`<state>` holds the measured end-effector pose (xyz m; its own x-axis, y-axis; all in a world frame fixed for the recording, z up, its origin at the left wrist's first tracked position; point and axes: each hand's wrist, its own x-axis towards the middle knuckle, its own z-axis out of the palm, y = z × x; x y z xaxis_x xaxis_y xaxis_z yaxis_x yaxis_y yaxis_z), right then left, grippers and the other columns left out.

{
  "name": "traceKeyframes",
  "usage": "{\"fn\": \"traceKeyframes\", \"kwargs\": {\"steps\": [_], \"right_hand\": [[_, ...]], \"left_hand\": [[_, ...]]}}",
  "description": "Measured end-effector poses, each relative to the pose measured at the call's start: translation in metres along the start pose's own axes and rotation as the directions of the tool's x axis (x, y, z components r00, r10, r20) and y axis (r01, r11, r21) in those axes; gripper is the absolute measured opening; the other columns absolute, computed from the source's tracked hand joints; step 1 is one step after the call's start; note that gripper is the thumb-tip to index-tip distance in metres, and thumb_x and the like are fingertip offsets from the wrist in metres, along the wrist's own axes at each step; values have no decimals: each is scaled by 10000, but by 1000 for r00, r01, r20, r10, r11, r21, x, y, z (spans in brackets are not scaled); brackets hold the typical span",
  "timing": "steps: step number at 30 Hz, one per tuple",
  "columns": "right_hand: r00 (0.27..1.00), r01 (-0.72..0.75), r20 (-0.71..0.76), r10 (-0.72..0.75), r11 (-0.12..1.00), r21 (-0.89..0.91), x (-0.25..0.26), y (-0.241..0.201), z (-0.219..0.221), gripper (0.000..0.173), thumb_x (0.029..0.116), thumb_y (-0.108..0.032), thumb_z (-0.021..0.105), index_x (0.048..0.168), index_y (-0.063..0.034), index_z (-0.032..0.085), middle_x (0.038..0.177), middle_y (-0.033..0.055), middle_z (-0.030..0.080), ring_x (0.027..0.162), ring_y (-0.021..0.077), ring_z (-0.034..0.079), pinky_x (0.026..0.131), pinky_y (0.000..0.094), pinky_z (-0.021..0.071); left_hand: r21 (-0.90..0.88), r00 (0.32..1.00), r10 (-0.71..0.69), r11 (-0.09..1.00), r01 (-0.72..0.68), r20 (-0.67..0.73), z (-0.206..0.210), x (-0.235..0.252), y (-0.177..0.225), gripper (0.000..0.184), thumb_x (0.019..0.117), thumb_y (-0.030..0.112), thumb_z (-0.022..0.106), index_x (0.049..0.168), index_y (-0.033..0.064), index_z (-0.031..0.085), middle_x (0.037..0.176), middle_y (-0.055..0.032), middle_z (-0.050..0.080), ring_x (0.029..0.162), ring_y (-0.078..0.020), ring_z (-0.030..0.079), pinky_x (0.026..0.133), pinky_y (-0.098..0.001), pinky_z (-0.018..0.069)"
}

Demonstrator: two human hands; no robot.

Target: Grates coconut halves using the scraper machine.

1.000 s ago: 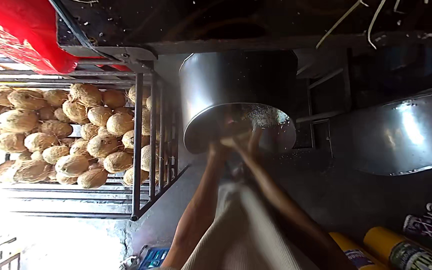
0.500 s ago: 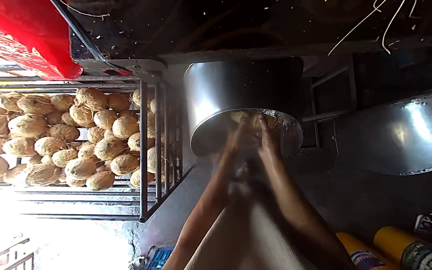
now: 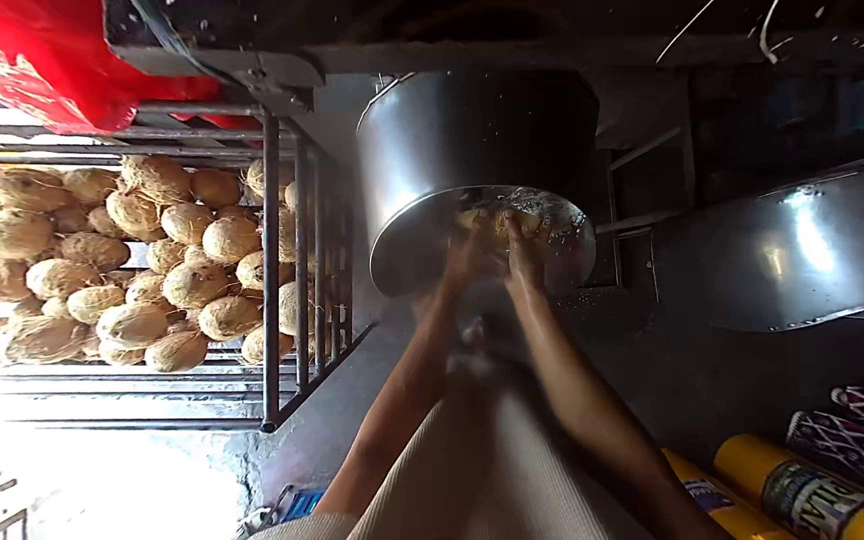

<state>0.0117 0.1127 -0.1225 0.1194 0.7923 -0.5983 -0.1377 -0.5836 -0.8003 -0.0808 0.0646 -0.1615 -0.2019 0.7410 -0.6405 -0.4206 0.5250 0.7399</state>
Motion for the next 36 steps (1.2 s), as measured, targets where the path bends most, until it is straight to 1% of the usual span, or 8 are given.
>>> {"fn": "traceKeyframes", "kwargs": {"steps": [4, 8, 16, 21, 26, 31, 33, 36], "right_hand": [[995, 86, 54, -80, 987, -136, 5, 37, 10, 1070, 829, -461, 826, 1622, -240, 143, 1576, 159, 389, 1322, 346, 525, 959, 584, 541], [994, 110, 13, -110, 994, 14, -25, 3, 23, 824, 934, -223, 746, 1582, -181, 239, 1386, 132, 552, 1125, 263, 639, 858, 471, 598], [994, -32, 107, 28, 999, 34, -11, 52, -10, 808, 979, -364, 672, 1617, -260, 187, 1485, 149, 491, 1194, 332, 616, 906, 525, 582], [927, -323, 289, 238, 899, 296, -46, 69, -80, 470, 1068, -402, 317, 1286, -84, 585, 1156, 126, 694, 1070, 249, 678, 906, 497, 583], [957, 134, 286, -47, 946, -294, -10, 74, -82, 364, 1096, -221, 412, 1229, 27, 643, 1137, 123, 711, 1043, 182, 686, 920, 374, 583], [869, 240, 491, -61, 920, -310, -73, 85, -88, 1283, 755, -545, 836, 1610, 17, 62, 1622, 201, 307, 1401, 225, 485, 1092, 367, 520], [937, 211, 336, -97, 923, -322, -65, 94, -49, 1275, 726, -447, 859, 1615, 5, 65, 1599, 217, 333, 1390, 212, 473, 1114, 351, 471], [978, 144, 170, -119, 980, -140, -33, 58, 8, 953, 837, -246, 780, 1583, -43, 222, 1464, 168, 492, 1278, 213, 555, 1029, 389, 531]], "left_hand": [[-18, 1000, 15, 1000, -15, 11, -34, 14, -28, 786, 939, 747, 484, 1489, 186, 487, 1314, -122, 647, 1104, -267, 673, 923, -472, 584], [-66, 982, 155, 985, -162, -111, -10, -11, 13, 805, 931, 686, 570, 1534, 186, 382, 1254, -114, 664, 1026, -230, 694, 860, -451, 606], [-26, 998, 66, 997, -66, -21, -56, -7, -38, 547, 1057, 476, 498, 1404, 58, 560, 1247, -124, 679, 1115, -227, 673, 975, -425, 572], [-363, 996, 54, 929, -78, -76, -72, -66, -72, 594, 1094, 456, 197, 1256, 41, 589, 1202, -118, 699, 1104, -221, 671, 927, -430, 571], [-625, 999, -49, 780, 33, -9, -68, -66, -88, 501, 1055, 453, 315, 1239, 90, 608, 1051, -96, 733, 984, -190, 712, 857, -401, 611], [-402, 984, 68, 907, -129, -164, -67, -64, -76, 812, 983, 689, 384, 1473, 43, 416, 1292, -127, 649, 1174, -194, 641, 994, -428, 560], [-119, 975, 129, 981, -152, -180, -66, -50, -63, 1030, 890, 828, 418, 1494, -6, 376, 1315, -120, 623, 1185, -151, 621, 1012, -385, 546], [200, 985, 138, 973, -115, -108, -69, -21, -20, 579, 1000, 508, 501, 1236, -2, 642, 1070, -103, 700, 983, -144, 654, 877, -387, 549]]}}
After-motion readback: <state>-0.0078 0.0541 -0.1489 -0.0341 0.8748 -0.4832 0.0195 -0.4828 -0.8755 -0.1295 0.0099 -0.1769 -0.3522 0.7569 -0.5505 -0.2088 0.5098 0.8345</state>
